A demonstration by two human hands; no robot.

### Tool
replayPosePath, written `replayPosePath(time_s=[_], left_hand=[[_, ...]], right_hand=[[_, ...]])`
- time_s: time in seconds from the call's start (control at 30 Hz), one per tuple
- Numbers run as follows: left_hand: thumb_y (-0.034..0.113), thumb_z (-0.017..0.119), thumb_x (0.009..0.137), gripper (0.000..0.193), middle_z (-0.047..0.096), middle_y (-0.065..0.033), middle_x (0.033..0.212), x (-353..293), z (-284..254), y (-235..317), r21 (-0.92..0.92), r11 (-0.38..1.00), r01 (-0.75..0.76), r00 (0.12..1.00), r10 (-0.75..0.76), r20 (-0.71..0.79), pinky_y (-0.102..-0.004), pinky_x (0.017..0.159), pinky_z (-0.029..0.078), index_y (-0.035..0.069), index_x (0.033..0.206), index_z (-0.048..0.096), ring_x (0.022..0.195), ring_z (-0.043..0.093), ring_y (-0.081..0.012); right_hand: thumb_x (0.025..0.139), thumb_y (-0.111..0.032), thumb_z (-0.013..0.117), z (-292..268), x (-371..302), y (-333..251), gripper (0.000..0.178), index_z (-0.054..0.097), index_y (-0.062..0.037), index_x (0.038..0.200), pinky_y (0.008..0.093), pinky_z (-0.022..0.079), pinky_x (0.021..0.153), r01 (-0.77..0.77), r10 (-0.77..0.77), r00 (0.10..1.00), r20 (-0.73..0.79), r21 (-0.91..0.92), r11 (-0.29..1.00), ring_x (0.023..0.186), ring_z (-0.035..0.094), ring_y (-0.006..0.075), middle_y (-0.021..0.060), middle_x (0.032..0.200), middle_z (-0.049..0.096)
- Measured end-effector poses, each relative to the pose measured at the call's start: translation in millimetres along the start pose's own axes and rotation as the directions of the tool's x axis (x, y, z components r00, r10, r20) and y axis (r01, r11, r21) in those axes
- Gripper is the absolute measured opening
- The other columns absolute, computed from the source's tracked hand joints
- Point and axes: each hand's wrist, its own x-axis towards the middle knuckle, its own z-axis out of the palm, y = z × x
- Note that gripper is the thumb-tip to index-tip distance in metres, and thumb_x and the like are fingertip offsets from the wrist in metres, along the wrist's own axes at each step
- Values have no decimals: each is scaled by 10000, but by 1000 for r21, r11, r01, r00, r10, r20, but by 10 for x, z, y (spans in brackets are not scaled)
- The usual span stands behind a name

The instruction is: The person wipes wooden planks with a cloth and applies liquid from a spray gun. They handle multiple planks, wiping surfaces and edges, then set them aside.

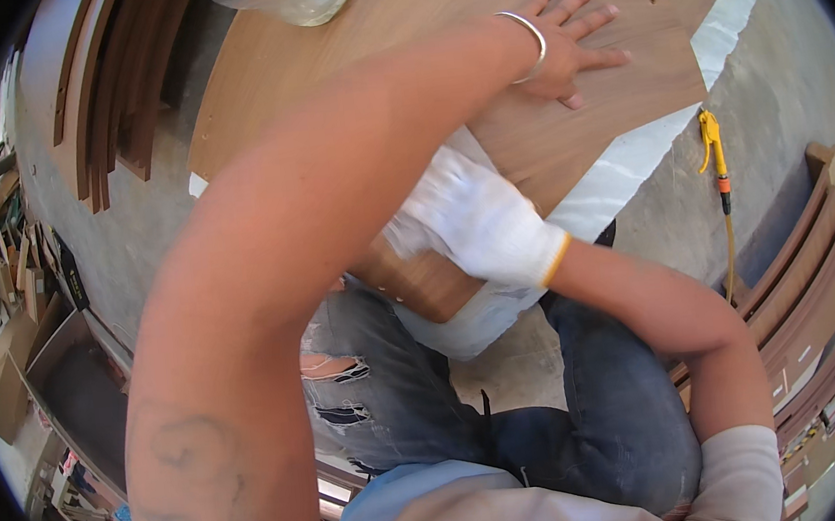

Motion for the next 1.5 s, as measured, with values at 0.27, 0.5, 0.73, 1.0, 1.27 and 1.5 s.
replayPosePath(time_s=[0.27,0.5,0.73,1.0,1.27,1.5], left_hand=[[469,648,1003,817,5,-58,1793,-25,-54,33,-15,1000,-7,1000,7,21,-595,1312,-19,412,1685,203,1641,-86,-341],[474,657,996,808,16,-55,1792,-4,-49,40,-40,999,-21,999,19,-47,-589,1316,-11,408,1680,232,1643,-77,-325],[471,666,987,808,30,-44,1792,-42,-11,13,-64,998,-23,998,19,-54,-577,1320,-19,412,1675,245,1643,-71,-324],[536,636,993,790,23,-35,1794,11,42,-7,-45,999,-14,997,10,-72,-589,1306,-58,452,1670,238,1643,-83,-331],[504,678,969,782,34,-33,1793,-53,-7,39,-100,995,3,997,-11,-73,-587,1310,-56,462,1650,297,1643,-80,-326],[435,644,1009,736,46,-39,1792,-36,59,-42,-94,995,-46,996,38,-81,-583,1316,-32,444,1655,292,1645,-64,-326]], right_hand=[[949,-216,586,-27,-191,-81,387,651,-10,1270,485,345,1211,-15,15,1000,19,28,999,1365,509,379,212,1368,600],[930,-178,596,-152,203,141,359,691,-21,1239,475,356,1202,-75,75,997,-16,2,997,1342,533,357,160,1358,634],[825,-208,670,-185,-387,-70,467,687,-14,1249,492,354,1208,-94,91,994,62,63,994,1336,527,310,115,1333,640],[936,-260,629,-6,266,161,430,657,1,1276,475,347,1208,-114,107,989,-100,-66,991,1371,505,362,169,1373,624],[927,-275,621,-33,-29,129,457,676,4,1286,485,324,1230,-27,27,999,-17,34,999,1386,493,359,154,1383,628],[909,-227,621,26,-134,-5,435,679,-5,1279,459,333,1235,-53,52,998,-18,-46,998,1396,489,321,129,1380,633]])
